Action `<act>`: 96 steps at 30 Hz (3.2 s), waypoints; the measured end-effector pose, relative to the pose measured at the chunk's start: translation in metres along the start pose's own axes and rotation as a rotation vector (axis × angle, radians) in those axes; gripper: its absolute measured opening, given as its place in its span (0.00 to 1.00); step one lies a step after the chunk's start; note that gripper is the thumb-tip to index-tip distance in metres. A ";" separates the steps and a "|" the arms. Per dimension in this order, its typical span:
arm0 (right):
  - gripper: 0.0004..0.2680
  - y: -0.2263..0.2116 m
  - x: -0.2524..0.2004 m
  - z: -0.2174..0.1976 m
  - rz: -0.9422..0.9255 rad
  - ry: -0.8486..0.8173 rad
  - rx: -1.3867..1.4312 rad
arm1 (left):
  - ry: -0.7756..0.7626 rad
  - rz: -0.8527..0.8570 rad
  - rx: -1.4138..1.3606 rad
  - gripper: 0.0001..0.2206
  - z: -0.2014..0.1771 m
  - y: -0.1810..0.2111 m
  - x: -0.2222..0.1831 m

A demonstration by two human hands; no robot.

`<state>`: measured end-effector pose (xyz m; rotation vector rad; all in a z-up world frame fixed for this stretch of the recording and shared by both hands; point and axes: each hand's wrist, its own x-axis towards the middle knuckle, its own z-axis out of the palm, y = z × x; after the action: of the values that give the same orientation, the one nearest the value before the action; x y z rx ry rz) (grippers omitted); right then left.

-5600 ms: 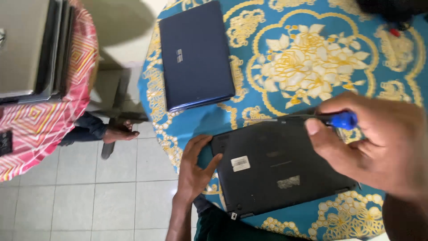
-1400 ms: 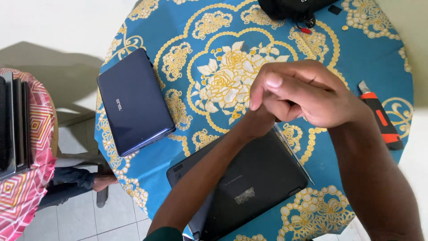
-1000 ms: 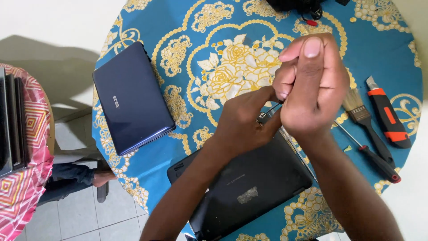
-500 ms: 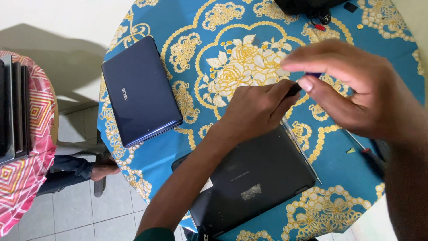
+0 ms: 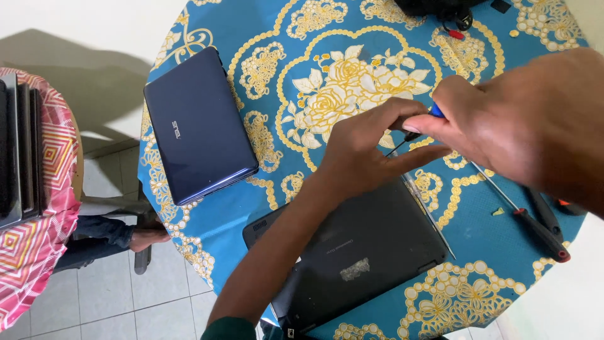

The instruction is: Securing the bottom cover of a laptop using a screwdriver to tighten the screws.

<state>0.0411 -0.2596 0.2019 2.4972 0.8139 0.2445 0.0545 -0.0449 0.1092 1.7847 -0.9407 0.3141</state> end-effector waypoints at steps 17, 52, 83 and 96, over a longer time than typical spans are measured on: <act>0.11 0.028 0.015 -0.013 -0.054 0.206 0.569 | 0.123 0.163 0.085 0.07 0.006 -0.008 0.016; 0.29 0.020 -0.010 0.007 0.046 -0.100 -0.408 | 0.252 0.154 0.161 0.08 0.020 0.000 0.026; 0.15 0.028 0.002 0.019 0.009 0.184 0.415 | -0.217 0.128 0.166 0.15 0.008 -0.025 0.027; 0.26 0.013 0.007 0.008 0.025 -0.110 -0.427 | 0.289 0.217 0.191 0.08 0.011 -0.009 0.017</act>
<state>0.0556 -0.2678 0.2015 2.1004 0.6111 0.2562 0.0698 -0.0610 0.1088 1.7492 -0.9194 0.8012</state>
